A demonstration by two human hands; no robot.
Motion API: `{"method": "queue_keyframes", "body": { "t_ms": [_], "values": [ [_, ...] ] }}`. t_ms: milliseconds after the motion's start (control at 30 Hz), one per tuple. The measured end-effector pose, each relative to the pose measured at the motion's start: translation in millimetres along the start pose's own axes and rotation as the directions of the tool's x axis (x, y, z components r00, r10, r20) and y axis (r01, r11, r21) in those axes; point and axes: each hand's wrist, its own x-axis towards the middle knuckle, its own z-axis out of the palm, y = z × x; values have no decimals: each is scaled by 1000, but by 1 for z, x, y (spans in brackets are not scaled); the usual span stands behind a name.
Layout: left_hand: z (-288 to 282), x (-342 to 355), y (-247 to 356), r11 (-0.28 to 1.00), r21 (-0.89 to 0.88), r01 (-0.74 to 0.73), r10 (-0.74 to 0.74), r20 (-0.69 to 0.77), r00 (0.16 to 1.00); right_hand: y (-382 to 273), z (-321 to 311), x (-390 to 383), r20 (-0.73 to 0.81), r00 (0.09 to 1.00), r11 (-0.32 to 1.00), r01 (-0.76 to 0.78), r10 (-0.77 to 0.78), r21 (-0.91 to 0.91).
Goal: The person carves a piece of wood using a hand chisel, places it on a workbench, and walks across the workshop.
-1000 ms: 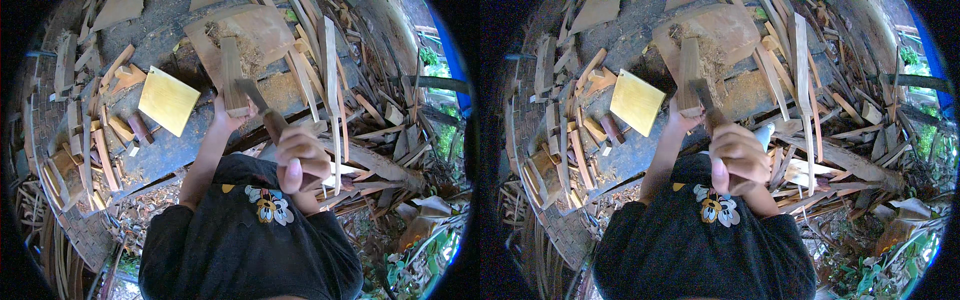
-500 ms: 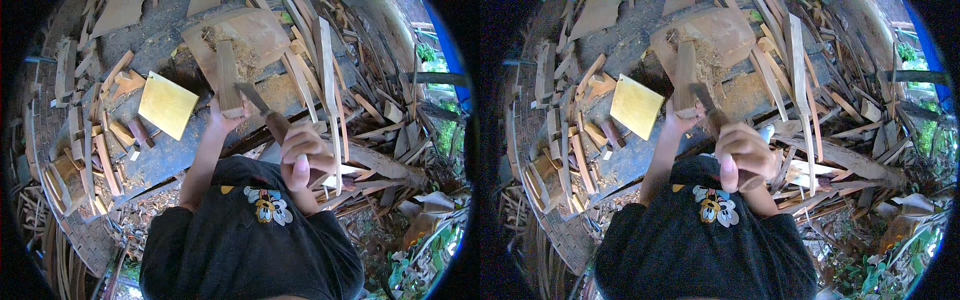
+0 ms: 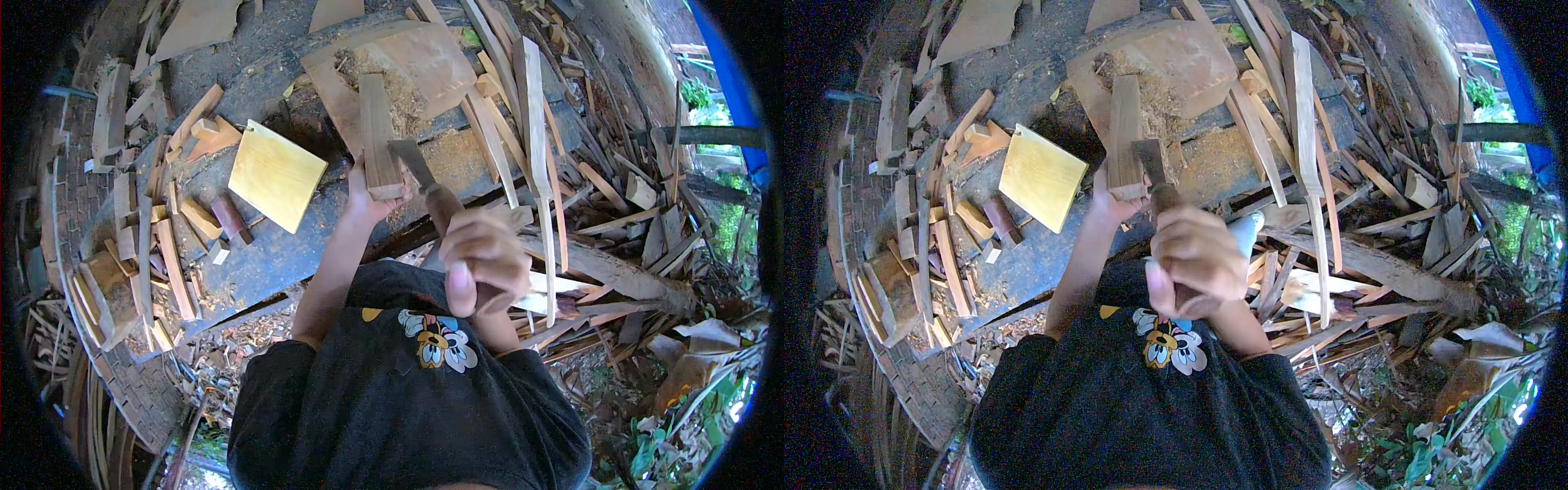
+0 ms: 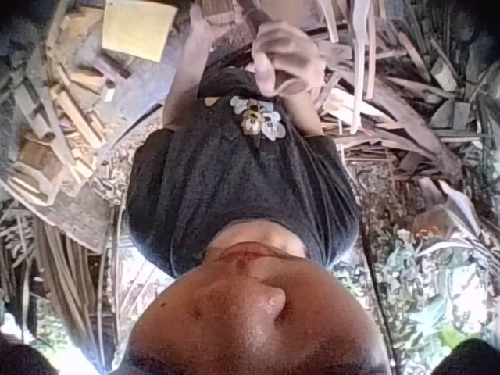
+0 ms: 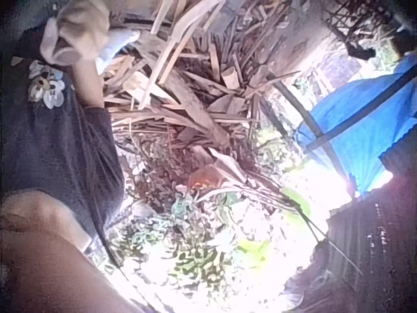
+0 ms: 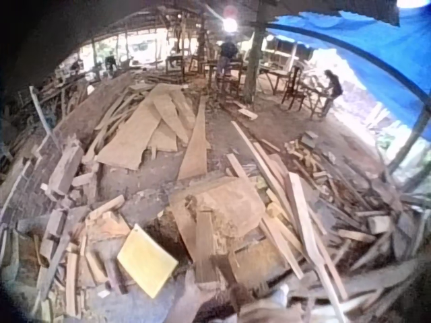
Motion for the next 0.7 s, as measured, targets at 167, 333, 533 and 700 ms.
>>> {"method": "queue_keyframes", "body": {
  "t_ms": [167, 333, 533, 700],
  "values": [
    [-5, 8, -12, 977, 135, -164, 192, -234, 953, 43, 16, -7, 46, 997, 989, 74, -68, -126],
    [-10, 1, -1, 970, 203, -133, 126, 46, 991, 12, 21, -12, -29, 999, 980, 36, -42, -197],
    [-61, 43, -5, 956, 59, -286, 289, -50, 956, 48, 13, -5, 152, 987, 945, -3, 56, -326],
    [-34, 13, 2, 999, 5, 47, -47, 208, 977, 31, 10, -18, -128, 992, 999, -7, 2, -40]
  ]
}}
